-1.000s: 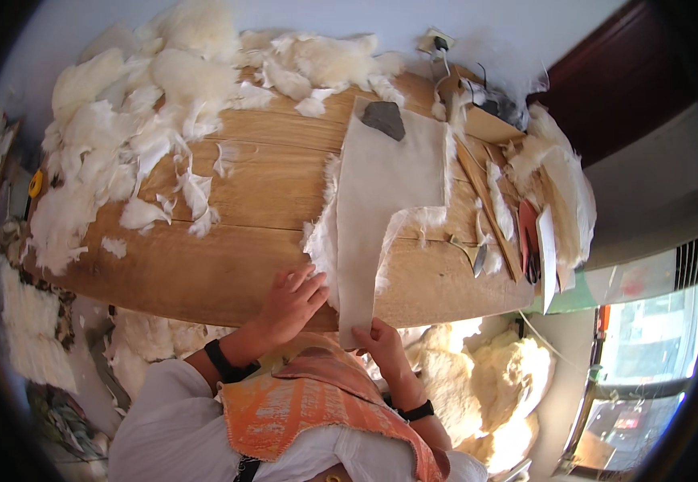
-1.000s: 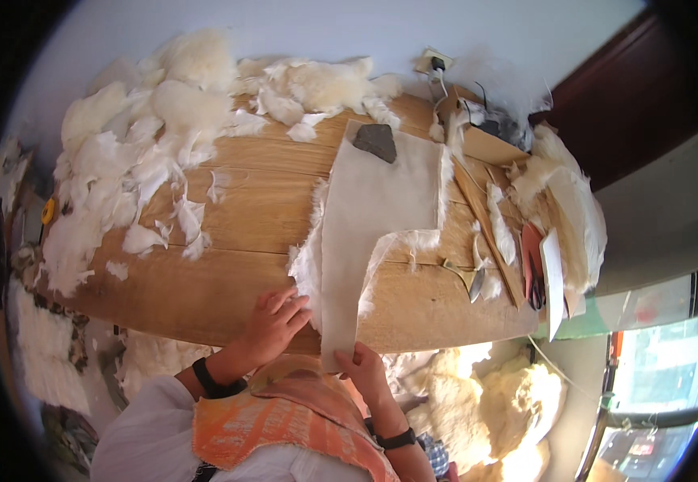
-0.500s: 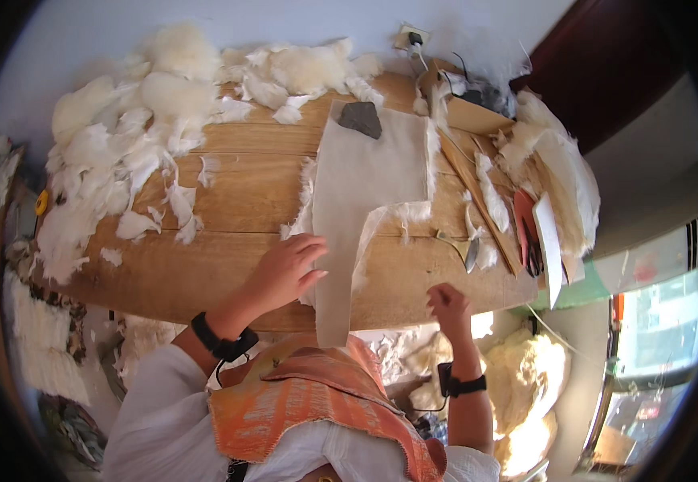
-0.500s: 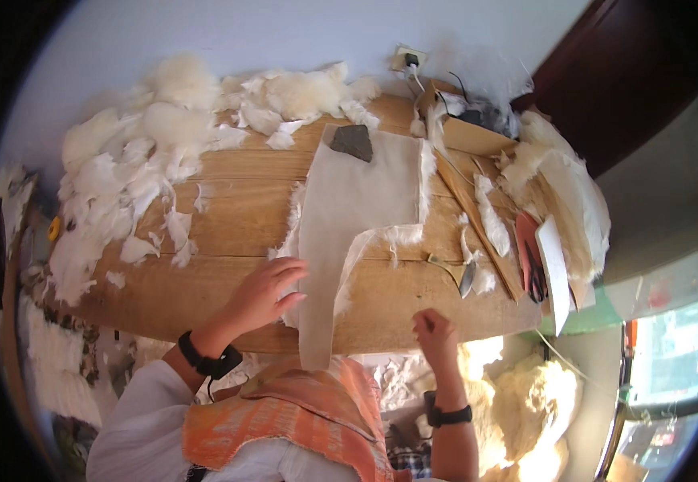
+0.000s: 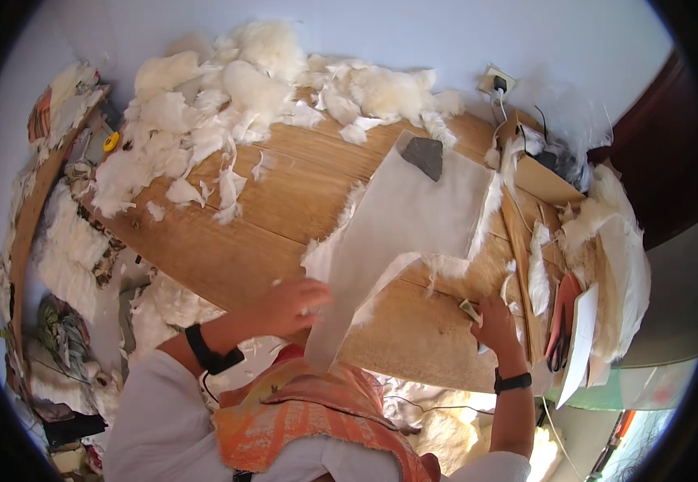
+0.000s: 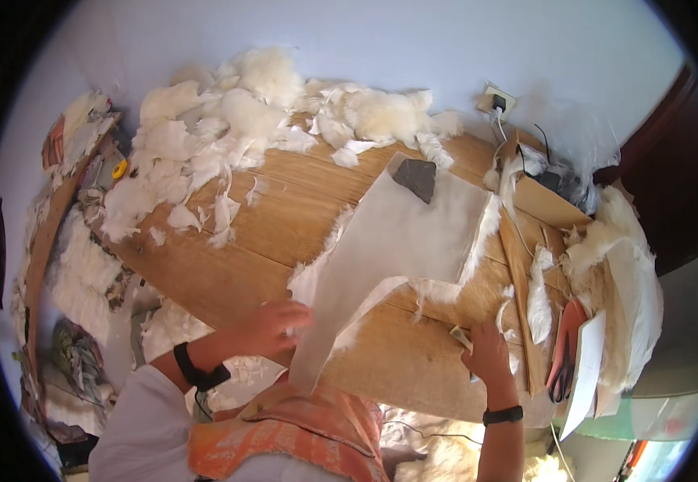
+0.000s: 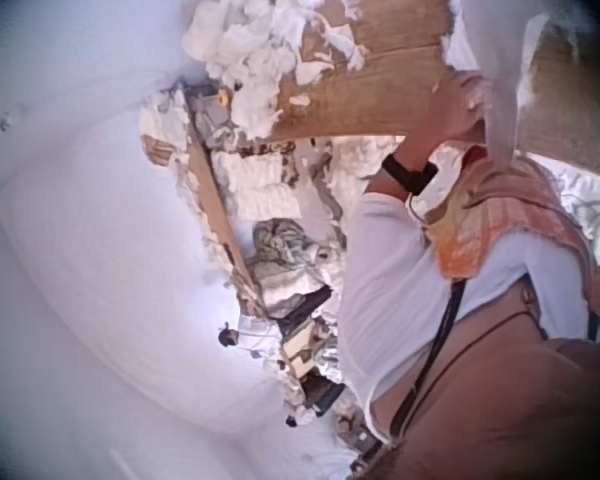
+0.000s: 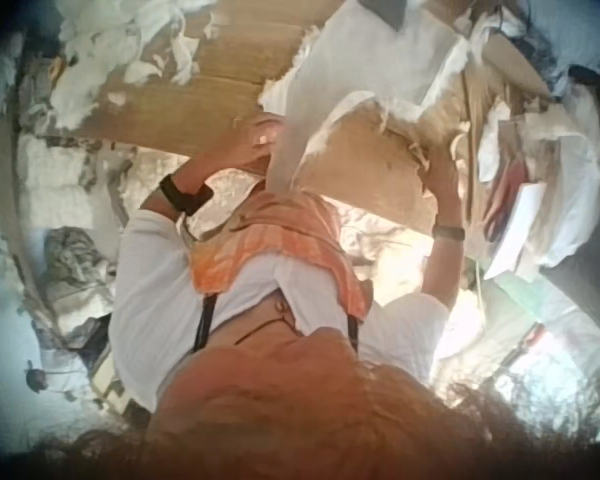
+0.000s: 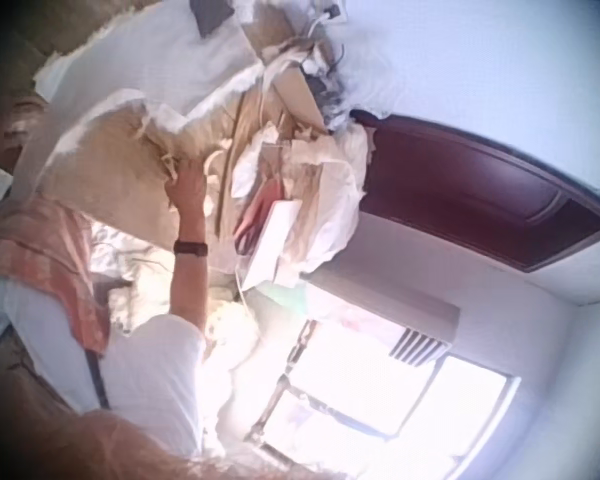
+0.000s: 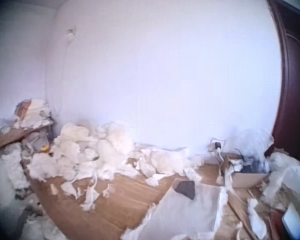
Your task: Using a skiving knife to scrape and thin the edges of wool pelts on a wooden workshop table.
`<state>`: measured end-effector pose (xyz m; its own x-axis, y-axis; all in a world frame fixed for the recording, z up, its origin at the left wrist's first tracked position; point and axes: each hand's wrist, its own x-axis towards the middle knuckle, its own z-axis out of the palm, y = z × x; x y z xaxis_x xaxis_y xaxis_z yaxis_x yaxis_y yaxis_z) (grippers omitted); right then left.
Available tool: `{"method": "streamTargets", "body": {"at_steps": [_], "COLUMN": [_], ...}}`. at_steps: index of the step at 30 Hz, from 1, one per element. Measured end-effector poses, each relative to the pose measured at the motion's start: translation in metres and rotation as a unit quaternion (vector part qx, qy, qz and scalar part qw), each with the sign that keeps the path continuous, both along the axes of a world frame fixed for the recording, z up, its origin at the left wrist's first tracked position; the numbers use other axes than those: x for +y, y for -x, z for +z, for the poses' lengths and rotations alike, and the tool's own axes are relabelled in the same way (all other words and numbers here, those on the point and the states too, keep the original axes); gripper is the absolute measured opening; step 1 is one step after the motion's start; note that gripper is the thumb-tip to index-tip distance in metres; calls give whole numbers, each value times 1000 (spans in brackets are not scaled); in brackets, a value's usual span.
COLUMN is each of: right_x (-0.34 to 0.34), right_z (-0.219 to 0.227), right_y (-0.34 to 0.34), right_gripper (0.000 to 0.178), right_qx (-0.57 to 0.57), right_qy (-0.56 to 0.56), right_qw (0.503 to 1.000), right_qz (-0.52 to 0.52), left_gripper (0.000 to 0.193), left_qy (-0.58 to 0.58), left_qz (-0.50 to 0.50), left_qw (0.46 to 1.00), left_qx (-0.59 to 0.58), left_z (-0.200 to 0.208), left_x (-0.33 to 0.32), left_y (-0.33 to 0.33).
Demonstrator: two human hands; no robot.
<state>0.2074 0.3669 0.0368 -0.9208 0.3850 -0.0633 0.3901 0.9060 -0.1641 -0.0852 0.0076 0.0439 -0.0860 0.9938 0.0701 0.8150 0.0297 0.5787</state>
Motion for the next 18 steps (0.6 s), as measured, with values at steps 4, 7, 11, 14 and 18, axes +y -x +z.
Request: {"method": "streamTargets", "body": {"at_steps": [4,7,11,14,18], "right_x": [-20,-34,-44,-49,-66], "right_z": [-3,1,40,72,67], "right_y": [14,37,71,110,191], "right_gripper": [28,18,14,18,13], "right_qx": [-31,-3,230,493,478], "right_qy": [15,-61,176,592,606], "right_qw": [997,992,896,603,558], "right_qz": [-71,-106,-336,-207,-305], "left_gripper": [43,38,22,19,16], "left_qy": [-15,-29,-24,-111,-150], "left_qz": [121,116,113,93,86], "left_qw": [981,985,973,980,979], "left_qx": [-153,-126,-198,-135,-111], "left_z": [-5,-20,-46,-64,-77], "left_x": [47,102,160,180,189], "left_y": [80,141,182,183,181]}}
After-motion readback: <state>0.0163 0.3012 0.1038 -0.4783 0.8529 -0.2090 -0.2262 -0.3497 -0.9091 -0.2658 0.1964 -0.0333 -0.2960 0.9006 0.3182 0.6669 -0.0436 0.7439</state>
